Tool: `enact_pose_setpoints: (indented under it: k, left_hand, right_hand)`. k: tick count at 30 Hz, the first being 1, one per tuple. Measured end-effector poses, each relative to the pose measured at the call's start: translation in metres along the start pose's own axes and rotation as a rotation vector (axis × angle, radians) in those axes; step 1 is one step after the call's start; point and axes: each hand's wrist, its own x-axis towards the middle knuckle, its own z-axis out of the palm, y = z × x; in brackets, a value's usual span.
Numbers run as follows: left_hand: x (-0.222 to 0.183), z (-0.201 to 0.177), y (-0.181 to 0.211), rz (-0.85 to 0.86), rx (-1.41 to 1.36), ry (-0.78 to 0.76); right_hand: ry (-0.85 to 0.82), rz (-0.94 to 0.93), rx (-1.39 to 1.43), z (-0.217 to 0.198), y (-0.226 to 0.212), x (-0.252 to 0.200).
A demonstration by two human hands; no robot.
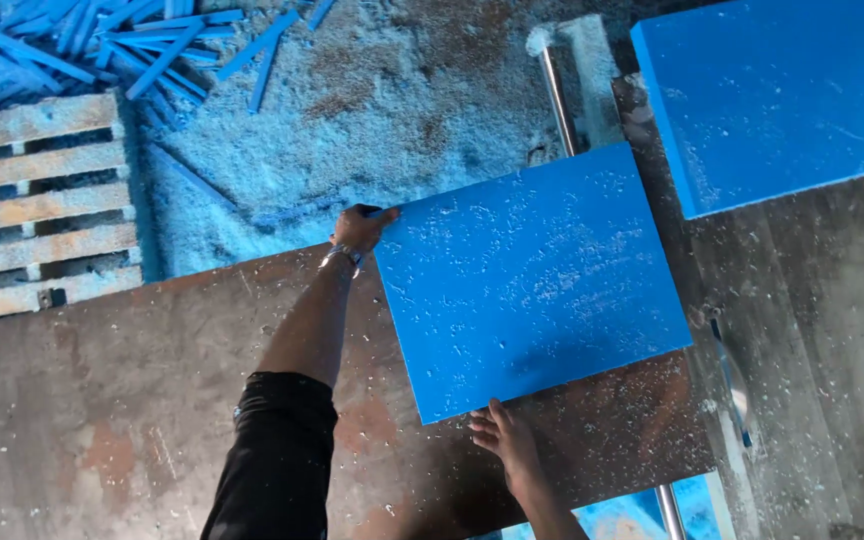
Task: Cutting blue plastic boards using a table saw.
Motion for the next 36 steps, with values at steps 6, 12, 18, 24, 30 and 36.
enact_pose_setpoints:
  k: [6,12,18,24,30,36]
  left_hand:
    - [-0.076,-0.047,0.029,0.055,0.013,0.133]
    - [-0.227,-0.073,-0.074,-0.176,-0.552,-0.014]
    - [-0.355,-0.09,-0.137,-0.609,-0.453,-0.114]
    - [-0.306,-0.075,-0.179,-0.479,-0.417,-0.687]
    - [-0.347,0.03,-0.227,-0.593,-0.714,-0.21]
    - [-0.39,0.048,-0.201,0.245,-0.117,-0.198]
  right_hand:
    - [0.206,0.026,0.095,0.029,-0.006,-0.04]
    - [0.522,-0.074,0.105,-0.006,0.008,-0.072]
    - [0.426,-0.076,-0.304,-0.073,-0.012,-0.133]
    - [0.355,-0.34,-0.43,-0.068,-0.031,-0.207]
    - [0.465,-0.296,-0.542,-0.071,-0.044,-0.299]
    - [0.46,-0.486,-0.331,-0.17,0.035,-0.331]
